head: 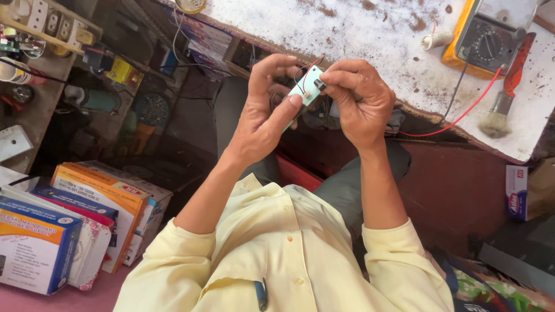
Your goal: The person solders a small green circuit board using a soldering iron, then tests it with a multimeter. They also use pliers to trim wires and connect test leads to a larger black electronic component.
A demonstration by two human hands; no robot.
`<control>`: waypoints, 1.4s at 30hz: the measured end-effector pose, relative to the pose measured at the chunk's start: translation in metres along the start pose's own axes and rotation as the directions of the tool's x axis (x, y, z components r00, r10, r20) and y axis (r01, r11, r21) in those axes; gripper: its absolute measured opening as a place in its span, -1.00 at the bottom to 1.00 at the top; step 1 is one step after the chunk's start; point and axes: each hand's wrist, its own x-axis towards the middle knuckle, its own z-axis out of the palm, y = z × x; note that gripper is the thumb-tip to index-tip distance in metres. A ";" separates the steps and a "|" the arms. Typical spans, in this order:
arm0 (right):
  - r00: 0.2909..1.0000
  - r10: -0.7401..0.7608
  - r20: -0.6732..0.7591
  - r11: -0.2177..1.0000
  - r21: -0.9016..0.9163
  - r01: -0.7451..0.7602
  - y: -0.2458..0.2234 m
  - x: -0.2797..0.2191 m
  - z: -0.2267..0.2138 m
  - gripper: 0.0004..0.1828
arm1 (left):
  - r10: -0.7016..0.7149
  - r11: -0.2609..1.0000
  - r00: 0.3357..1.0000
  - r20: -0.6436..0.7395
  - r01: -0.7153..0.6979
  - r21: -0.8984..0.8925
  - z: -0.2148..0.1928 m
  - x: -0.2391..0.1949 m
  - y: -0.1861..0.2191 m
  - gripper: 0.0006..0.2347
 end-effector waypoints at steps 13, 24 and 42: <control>1.000 0.028 -0.007 1.000 0.003 -0.028 -0.009 0.003 0.009 -0.86 | 0.038 0.993 0.999 -0.022 -0.036 0.110 0.008 -0.004 -0.002 -0.57; 0.971 0.234 0.046 0.966 0.104 -0.238 0.014 0.007 0.013 -0.92 | -0.407 0.643 0.913 -0.023 0.268 -0.718 0.000 -0.003 -0.034 -0.66; 0.860 0.506 0.067 0.861 -0.104 -0.498 0.018 0.018 0.061 -0.85 | -0.595 0.370 0.804 0.000 0.274 -0.888 -0.038 -0.014 -0.050 -0.57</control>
